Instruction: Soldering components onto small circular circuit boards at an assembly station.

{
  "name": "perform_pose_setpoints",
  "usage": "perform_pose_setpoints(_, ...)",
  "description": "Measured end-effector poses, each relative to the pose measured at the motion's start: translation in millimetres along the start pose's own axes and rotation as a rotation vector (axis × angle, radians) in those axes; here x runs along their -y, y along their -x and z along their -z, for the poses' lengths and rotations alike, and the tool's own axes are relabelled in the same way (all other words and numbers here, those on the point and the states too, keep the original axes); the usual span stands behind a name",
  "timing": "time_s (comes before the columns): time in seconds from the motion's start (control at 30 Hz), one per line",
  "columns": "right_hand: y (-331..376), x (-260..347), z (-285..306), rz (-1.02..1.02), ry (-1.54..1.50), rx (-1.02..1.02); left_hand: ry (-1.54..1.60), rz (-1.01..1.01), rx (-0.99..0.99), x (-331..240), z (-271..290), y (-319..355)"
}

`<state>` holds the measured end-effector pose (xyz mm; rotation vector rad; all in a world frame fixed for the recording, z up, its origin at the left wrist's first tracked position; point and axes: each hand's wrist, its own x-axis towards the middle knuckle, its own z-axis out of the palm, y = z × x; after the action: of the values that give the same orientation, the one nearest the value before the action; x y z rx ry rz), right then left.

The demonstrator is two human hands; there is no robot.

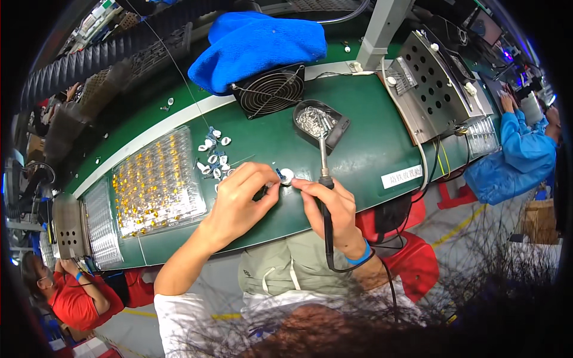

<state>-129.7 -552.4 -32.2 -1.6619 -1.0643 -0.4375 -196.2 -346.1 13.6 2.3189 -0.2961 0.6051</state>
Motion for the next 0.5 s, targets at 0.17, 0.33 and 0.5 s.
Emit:
perform_pose_setpoints(0.17,0.0,-2.1,-8.4,0.047,0.123,0.061,0.008,-0.026,-0.023,1.6,-7.1,2.1)
perform_pose_setpoints(0.33,0.6,-1.9,-9.9,0.105,0.263,0.176,-0.019,-0.065,0.104,0.6,21.2,14.6)
perform_pose_setpoints(0.5,-3.6,3.4,-8.2,0.009,0.132,0.160,-0.275,0.297,-0.127,-21.4,124.6,81.3)
